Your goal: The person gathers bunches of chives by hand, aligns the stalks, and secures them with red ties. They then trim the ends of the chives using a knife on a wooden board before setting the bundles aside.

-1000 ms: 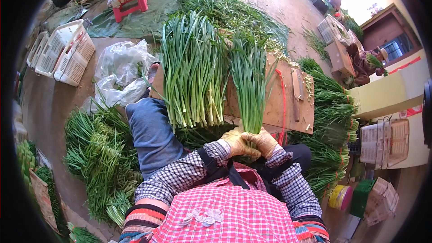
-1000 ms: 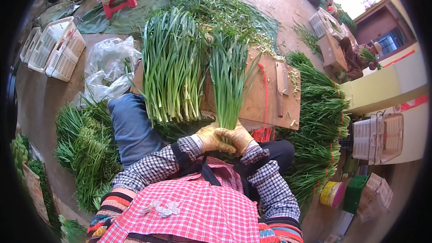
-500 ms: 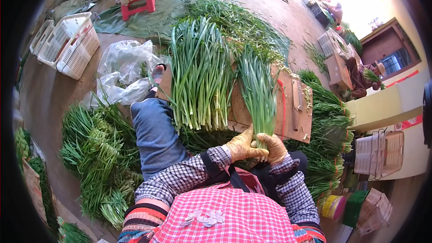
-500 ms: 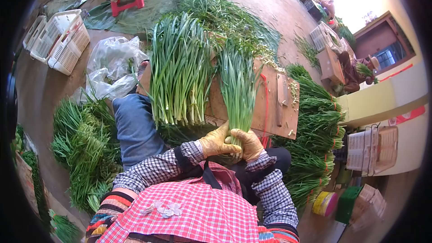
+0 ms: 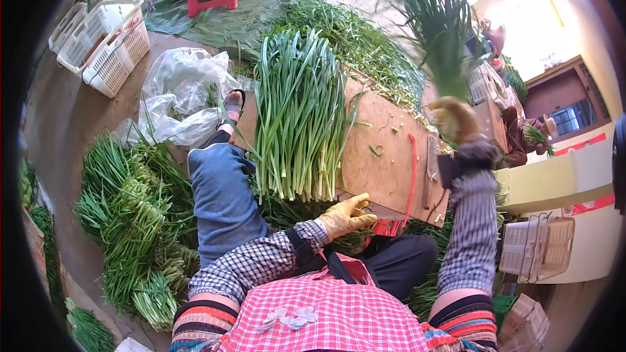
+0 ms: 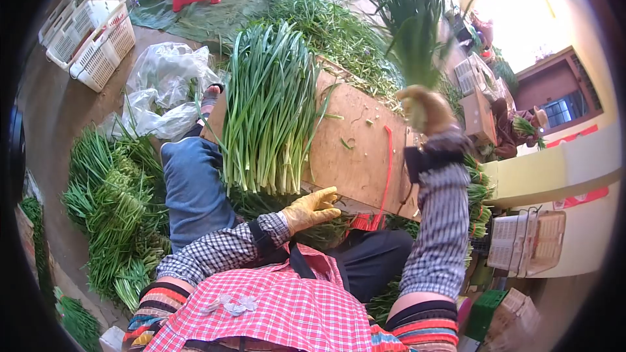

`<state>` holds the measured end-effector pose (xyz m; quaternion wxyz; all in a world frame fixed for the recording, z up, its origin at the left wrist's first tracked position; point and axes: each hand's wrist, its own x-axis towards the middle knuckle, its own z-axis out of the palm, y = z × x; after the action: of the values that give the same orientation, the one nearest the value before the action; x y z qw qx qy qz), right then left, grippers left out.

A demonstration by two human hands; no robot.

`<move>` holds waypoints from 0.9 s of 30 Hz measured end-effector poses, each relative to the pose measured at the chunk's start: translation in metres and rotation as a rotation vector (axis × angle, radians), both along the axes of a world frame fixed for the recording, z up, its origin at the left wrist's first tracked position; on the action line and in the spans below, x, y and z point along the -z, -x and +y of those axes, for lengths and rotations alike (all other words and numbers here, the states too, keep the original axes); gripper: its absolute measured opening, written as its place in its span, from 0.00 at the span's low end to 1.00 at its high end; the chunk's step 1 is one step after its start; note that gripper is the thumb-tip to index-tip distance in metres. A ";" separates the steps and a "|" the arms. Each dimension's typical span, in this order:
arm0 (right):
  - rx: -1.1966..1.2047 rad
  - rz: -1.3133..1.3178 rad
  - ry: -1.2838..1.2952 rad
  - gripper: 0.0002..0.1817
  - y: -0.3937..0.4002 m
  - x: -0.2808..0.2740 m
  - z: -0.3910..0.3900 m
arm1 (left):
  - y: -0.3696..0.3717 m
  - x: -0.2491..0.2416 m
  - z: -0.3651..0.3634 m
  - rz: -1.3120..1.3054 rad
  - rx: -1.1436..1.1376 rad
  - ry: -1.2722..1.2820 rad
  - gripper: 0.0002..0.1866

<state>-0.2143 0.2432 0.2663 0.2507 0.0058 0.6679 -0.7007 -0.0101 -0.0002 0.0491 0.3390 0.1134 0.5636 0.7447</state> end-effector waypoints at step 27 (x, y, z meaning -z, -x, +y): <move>0.272 -0.349 -0.064 0.16 -0.152 0.109 -0.072 | 0.001 0.008 0.003 -0.515 -0.062 -0.268 0.38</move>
<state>-0.0619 0.1715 0.1570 0.2655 0.2251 0.6292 -0.6949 -0.0107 0.0031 0.0416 0.4299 -0.0531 0.3588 0.8268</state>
